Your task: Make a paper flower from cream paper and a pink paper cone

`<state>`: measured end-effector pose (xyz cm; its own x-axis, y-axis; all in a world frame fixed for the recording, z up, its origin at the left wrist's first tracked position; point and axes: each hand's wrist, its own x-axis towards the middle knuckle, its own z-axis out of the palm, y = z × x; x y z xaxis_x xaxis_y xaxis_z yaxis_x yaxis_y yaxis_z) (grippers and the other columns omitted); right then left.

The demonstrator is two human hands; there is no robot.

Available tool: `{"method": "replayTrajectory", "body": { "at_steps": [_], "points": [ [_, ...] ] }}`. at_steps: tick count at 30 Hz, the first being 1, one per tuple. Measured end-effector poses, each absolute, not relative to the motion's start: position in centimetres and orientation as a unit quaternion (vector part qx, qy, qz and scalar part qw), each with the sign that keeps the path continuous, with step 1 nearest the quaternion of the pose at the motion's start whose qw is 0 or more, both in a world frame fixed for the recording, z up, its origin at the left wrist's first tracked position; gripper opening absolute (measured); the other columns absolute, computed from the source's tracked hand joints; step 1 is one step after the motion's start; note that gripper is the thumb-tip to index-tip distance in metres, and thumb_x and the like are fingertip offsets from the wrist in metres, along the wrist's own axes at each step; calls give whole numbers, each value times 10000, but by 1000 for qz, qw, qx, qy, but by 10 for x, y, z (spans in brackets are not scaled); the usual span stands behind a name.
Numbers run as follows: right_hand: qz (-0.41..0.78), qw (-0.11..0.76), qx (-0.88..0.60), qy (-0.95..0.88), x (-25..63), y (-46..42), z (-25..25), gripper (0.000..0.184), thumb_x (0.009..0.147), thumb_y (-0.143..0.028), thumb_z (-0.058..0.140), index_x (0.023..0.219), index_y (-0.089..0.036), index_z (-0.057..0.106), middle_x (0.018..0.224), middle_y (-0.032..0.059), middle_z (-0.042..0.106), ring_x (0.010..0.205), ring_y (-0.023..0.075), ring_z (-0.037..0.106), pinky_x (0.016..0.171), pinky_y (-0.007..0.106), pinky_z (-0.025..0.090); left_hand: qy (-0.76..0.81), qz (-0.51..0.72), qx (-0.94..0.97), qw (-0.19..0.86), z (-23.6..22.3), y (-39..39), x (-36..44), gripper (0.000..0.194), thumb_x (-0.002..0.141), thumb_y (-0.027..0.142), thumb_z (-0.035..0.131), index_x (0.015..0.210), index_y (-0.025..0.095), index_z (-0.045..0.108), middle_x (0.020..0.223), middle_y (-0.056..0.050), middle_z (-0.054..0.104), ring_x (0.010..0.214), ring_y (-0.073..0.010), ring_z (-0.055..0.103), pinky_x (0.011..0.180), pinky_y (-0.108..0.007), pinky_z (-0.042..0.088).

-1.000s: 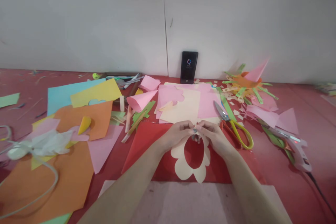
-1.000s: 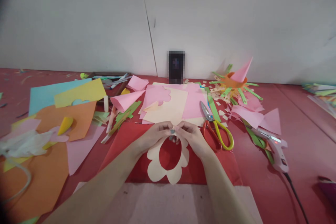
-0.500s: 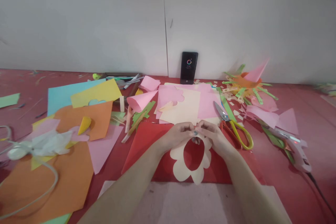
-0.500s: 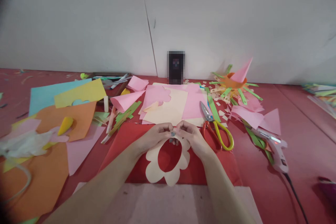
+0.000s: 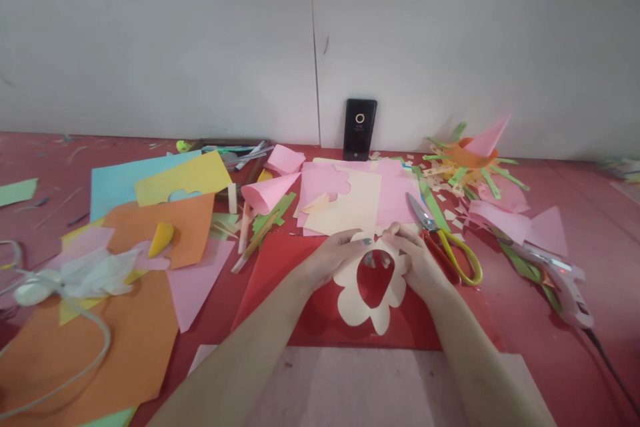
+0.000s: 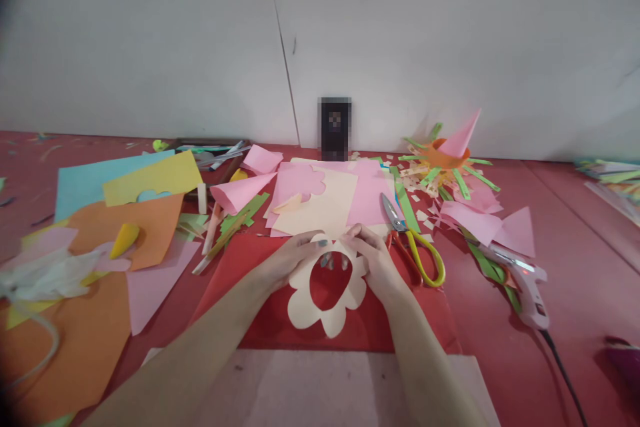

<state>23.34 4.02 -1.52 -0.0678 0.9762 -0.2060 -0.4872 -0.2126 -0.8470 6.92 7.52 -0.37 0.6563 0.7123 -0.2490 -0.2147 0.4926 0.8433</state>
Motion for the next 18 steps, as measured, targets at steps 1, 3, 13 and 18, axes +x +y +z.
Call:
{"method": "replayTrajectory", "body": {
  "at_steps": [1,3,13,18],
  "points": [
    [657,561,-407,-296,233,41,-15,210,719,-278,688,633,-201,512,538,-59,535,448,87,466,443,201,340,300,287,414,810,-4,76,69,201,696,318,685,735,132,618,659,-20,629,614,-117,575,619,-232,414],
    [653,577,-398,-287,233,41,-14,239,740,-340,664,619,-203,510,507,-53,503,454,99,468,455,217,366,302,301,416,803,-6,76,70,206,666,300,713,724,124,623,642,-26,630,607,-118,577,613,-228,419],
    [615,616,-424,-250,239,47,-22,211,724,-395,669,776,-191,667,700,12,672,624,151,607,556,248,460,334,492,328,734,-14,84,71,184,675,304,719,741,154,635,626,20,599,565,-69,549,567,-177,432],
    [601,640,-427,-217,240,48,-24,166,683,-308,728,807,-223,659,718,-14,675,647,150,626,563,246,474,331,515,286,737,-16,86,70,152,709,290,699,743,149,655,678,21,602,612,-51,556,597,-149,447]
  ]
}}
